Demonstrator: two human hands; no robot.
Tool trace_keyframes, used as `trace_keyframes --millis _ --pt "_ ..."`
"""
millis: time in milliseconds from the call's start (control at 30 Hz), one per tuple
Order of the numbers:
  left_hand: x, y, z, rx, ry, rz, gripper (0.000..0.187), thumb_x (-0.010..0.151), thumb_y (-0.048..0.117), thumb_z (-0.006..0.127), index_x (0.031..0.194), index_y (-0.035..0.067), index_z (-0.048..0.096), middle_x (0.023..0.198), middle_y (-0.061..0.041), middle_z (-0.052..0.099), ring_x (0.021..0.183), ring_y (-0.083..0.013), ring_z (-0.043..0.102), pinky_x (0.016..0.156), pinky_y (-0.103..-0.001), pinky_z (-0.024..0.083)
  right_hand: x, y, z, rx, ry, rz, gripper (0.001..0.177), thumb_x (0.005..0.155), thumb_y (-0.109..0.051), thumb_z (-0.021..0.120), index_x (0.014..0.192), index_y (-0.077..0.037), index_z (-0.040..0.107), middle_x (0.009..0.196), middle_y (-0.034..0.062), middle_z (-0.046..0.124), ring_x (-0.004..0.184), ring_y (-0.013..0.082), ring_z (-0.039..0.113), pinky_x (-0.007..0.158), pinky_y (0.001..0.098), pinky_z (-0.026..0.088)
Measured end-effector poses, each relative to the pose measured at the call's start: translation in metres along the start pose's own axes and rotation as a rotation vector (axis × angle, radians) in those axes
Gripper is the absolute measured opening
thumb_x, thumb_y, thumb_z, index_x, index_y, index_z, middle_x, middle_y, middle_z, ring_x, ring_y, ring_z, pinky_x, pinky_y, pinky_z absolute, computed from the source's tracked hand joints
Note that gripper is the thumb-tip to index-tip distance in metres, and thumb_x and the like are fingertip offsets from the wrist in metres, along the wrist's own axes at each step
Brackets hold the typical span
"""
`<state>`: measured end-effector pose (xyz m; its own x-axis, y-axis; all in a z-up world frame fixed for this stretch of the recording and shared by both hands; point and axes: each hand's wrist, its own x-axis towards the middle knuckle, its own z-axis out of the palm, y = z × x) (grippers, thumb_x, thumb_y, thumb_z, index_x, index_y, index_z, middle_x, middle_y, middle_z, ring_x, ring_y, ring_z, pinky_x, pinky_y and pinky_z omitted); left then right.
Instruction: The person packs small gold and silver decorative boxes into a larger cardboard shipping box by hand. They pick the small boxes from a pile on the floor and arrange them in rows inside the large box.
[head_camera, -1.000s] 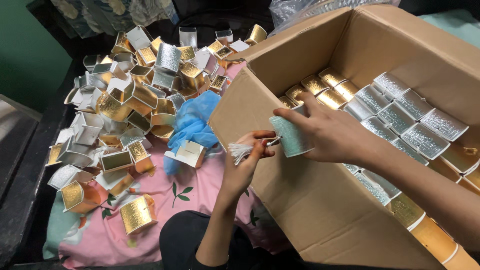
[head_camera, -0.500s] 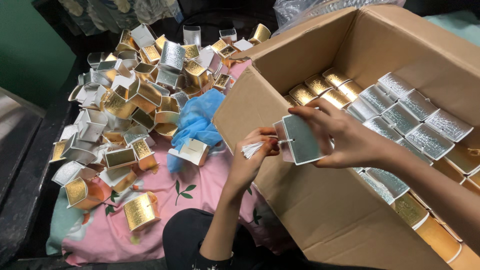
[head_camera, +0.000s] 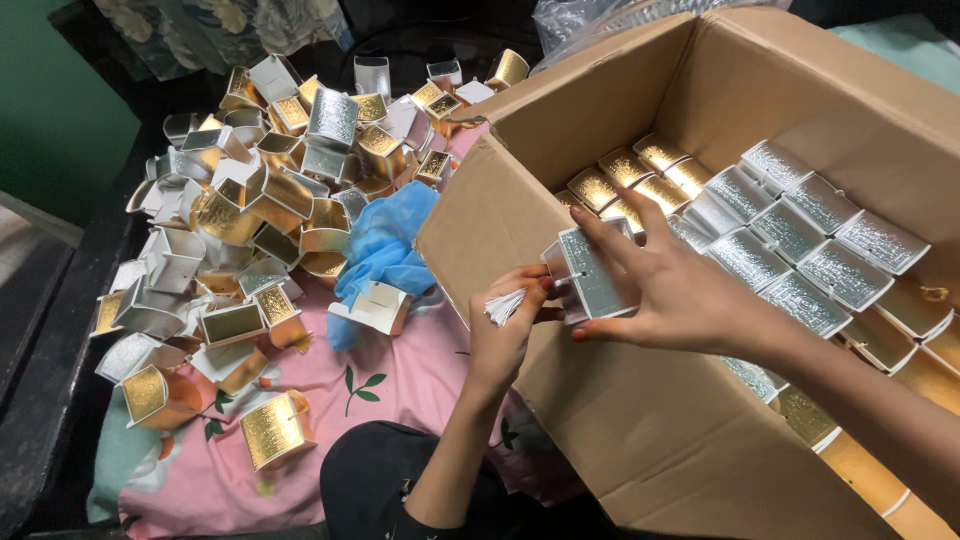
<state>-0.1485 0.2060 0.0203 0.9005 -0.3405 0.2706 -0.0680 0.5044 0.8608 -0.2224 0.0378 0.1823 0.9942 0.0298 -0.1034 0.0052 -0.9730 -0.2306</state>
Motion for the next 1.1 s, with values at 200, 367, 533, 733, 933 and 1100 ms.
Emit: trace_keyframes --millis 200,367,533,733,933,1100 --pt "-0.013 0.004 0.019 0.088 0.042 0.105 0.019 0.100 0.001 0.062 0.097 -0.016 0.071 0.122 -0.019 0.068 0.093 -0.0233 0.073 0.077 -0.035 0.066 -0.005 -0.004 -0.003 0.084 0.122 0.030 0.105 0.068 -0.071 0.070 0.161 -0.034 0.037 0.142 0.0223 0.039 0.110 0.0425 0.065 0.087 0.0488 0.058" --pt "-0.012 0.012 0.039 0.115 -0.011 0.136 0.017 0.100 0.000 0.061 0.098 -0.015 0.070 0.127 -0.019 0.065 0.098 -0.0234 0.072 0.080 -0.035 0.067 -0.002 0.025 -0.007 0.191 0.352 -0.185 0.086 0.066 -0.044 0.081 0.143 -0.017 0.055 0.133 0.0270 0.044 0.107 0.0430 0.065 0.086 0.0457 0.058" --pt "0.002 0.025 0.062 0.264 -0.070 0.182 0.018 0.102 0.004 0.060 0.099 -0.010 0.070 0.131 -0.016 0.066 0.107 -0.0206 0.071 0.084 -0.033 0.068 0.022 0.098 -0.027 0.057 0.482 -0.140 0.087 0.065 -0.043 0.087 0.142 -0.014 0.059 0.124 0.0253 0.051 0.109 0.0427 0.063 0.090 0.0483 0.055" --pt "0.023 0.023 0.092 0.827 -0.014 0.416 0.013 0.095 0.008 0.069 0.098 -0.005 0.072 0.124 -0.018 0.068 0.106 -0.0304 0.071 0.087 -0.038 0.058 0.083 0.178 -0.018 0.056 0.425 0.118 0.093 0.064 -0.046 0.089 0.146 -0.015 0.057 0.125 0.0248 0.051 0.113 0.0424 0.060 0.094 0.0491 0.053" --pt "0.072 -0.023 0.132 1.163 -0.459 0.431 0.010 0.092 0.011 0.064 0.096 0.005 0.071 0.105 -0.013 0.070 0.098 -0.0343 0.068 0.086 -0.050 0.055 0.132 0.217 0.029 0.102 0.441 0.133 0.095 0.065 -0.048 0.088 0.148 -0.015 0.056 0.127 0.0232 0.055 0.122 0.0399 0.057 0.101 0.0500 0.050" --pt "0.107 -0.051 0.140 1.488 -0.802 -0.097 0.028 0.089 0.012 0.059 0.116 0.009 0.066 0.121 -0.017 0.068 0.115 -0.0359 0.066 0.093 -0.050 0.054 0.155 0.229 0.052 0.074 0.437 0.185 0.102 0.062 -0.046 0.089 0.151 -0.014 0.051 0.133 0.0256 0.053 0.129 0.0410 0.051 0.101 0.0527 0.048"
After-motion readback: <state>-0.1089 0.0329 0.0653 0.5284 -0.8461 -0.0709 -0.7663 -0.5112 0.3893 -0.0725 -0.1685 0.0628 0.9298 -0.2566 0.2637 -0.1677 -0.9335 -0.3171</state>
